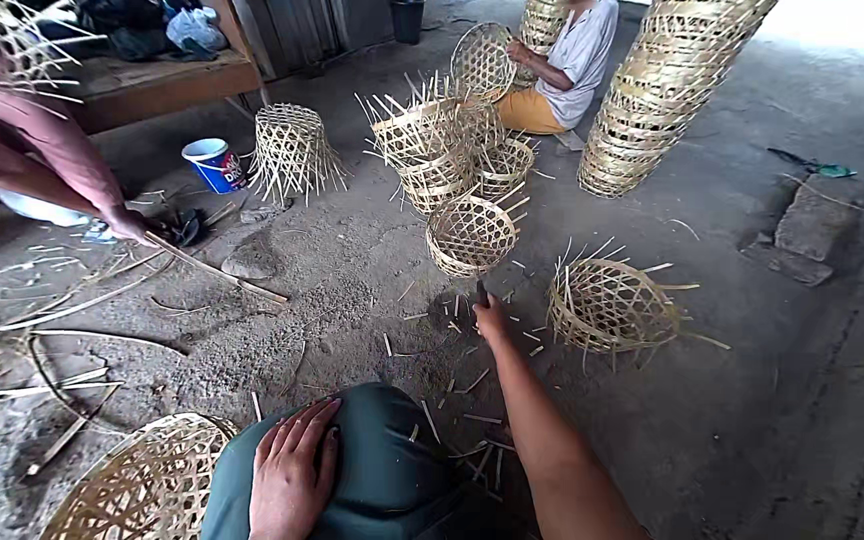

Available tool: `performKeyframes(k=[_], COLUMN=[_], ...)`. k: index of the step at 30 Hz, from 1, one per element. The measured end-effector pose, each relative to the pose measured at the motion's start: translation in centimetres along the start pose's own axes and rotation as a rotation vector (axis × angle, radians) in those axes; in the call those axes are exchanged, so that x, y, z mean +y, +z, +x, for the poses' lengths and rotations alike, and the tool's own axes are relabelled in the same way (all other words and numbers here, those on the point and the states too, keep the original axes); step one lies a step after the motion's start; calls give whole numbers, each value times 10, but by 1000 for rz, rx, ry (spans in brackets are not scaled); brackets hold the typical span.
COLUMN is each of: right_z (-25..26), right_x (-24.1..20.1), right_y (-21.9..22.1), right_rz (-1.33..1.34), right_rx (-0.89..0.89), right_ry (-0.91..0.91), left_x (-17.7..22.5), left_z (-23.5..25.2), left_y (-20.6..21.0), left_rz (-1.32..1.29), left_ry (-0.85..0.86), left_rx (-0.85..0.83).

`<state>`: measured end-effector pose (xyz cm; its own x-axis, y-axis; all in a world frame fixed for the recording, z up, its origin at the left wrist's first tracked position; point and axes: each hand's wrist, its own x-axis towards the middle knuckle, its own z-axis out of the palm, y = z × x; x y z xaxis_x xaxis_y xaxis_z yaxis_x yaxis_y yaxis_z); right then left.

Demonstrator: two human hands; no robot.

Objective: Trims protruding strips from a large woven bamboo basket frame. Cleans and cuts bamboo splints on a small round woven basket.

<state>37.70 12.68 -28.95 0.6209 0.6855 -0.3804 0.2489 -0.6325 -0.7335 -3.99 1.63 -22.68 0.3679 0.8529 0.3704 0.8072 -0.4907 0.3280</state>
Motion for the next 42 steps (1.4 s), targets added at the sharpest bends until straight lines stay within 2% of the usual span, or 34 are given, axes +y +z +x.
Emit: performKeyframes(k=[3,6,9,12,14,16,20,26,32,34,36,38,42], right_z=[21,25,7,-8,-20,-45,-88,-126,-161,-176,-193,-214,-268], right_x=[-15,-7,15,62,104,132,158,123,51,29,13,-2,-29], right_y=[-7,-5,-3,3,12,17,18,-15,-57,-66,-70,-68,-45], right_rz=[-277,-524,-662,-629,-460,-302,-138,-62,4,64,122,136,102], right_rx=[26,-24,-106,-166,-80,98,471,507,508,502,497,493,428], right_ry=[-33,25,112,130,96,29,-258,-481,-682,-740,-819,-923,-1118], left_x=[2,5,6,7,7,8,7,5,-1,-2,2,18,62], left_z=[0,0,0,0,1,2,1,1,-4,-3,6,22,55], left_y=[-1,1,3,4,4,5,5,2,-6,-12,-20,-34,-59], left_rz=[27,44,48,34,21,19,4,-9,-111,-268,-533,-787,-1130], left_ry=[-3,-7,-5,-5,-1,3,6,5,-23,-72,-123,-123,-177], left_rx=[6,14,16,4,-3,-6,-17,-24,-12,15,55,79,53])
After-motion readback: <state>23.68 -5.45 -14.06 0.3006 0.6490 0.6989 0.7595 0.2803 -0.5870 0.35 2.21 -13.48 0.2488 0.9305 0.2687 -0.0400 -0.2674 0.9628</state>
